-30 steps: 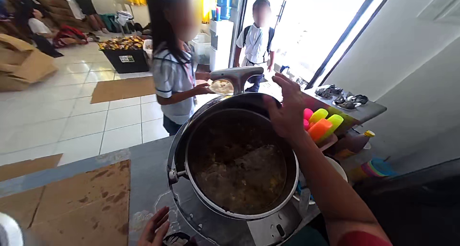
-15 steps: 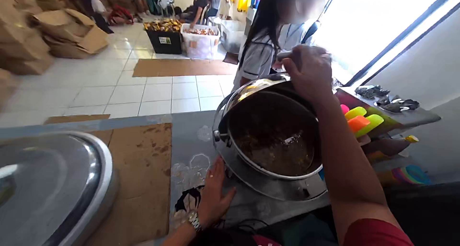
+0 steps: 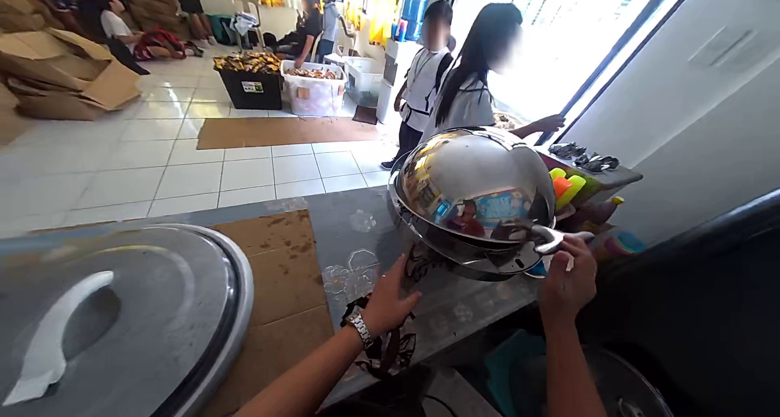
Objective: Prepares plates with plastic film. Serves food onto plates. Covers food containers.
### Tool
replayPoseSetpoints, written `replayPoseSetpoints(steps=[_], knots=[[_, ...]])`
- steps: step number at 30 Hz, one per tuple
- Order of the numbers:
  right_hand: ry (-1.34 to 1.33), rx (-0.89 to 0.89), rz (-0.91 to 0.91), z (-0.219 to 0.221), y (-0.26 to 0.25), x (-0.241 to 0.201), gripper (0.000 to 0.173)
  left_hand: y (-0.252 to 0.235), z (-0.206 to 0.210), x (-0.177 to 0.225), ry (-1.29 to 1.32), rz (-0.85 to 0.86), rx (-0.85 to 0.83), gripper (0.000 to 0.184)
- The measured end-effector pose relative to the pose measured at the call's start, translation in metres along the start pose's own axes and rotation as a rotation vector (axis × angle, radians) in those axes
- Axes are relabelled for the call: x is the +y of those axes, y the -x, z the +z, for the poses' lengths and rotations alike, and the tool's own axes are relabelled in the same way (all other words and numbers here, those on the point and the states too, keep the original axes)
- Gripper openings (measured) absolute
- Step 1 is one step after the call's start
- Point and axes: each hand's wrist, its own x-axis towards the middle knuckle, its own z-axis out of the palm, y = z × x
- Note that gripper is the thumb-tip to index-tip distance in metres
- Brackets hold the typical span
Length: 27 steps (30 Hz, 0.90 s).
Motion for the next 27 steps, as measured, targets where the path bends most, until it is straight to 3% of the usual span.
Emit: replayPoseSetpoints(steps=[8,13,15,17,20,22,24,27], knots=[[0.145,-0.016,0.120,-0.005,0.054,0.002,0.043,0.067,-0.004,-0.038,0.172,-0.061,-0.191,0.070],[0.336,-0.040,0.293,-0.001,0.045,-0.015,0.045,0.148,-0.040,-0.087,0.347,-0.291,0.022,0.062],[0.338,-0.035,0.389,0.004,0.032,-0.031,0.046,0.188,-0.048,-0.101,0.421,-0.373,0.127,0.049],[0.213,-0.026,0.303,0.019,0.019,-0.046,0.039,0.214,-0.046,-0.108,0.448,-0.371,0.245,0.020],[-0.045,-0.094,0.055,0.055,-0.001,-0.085,0.035,0.227,-0.045,-0.098,0.532,-0.392,0.417,0.030],[-0.189,-0.169,0.000,0.077,-0.013,-0.119,0.035,0.221,-0.049,-0.077,0.549,-0.412,0.555,0.034],[-0.325,-0.266,0.059,0.091,-0.026,-0.147,0.037,0.206,-0.058,-0.058,0.545,-0.337,0.654,0.035],[-0.582,-0.361,0.307,0.096,-0.053,-0.163,0.040,0.184,-0.072,-0.038,0.515,-0.077,0.676,0.034]])
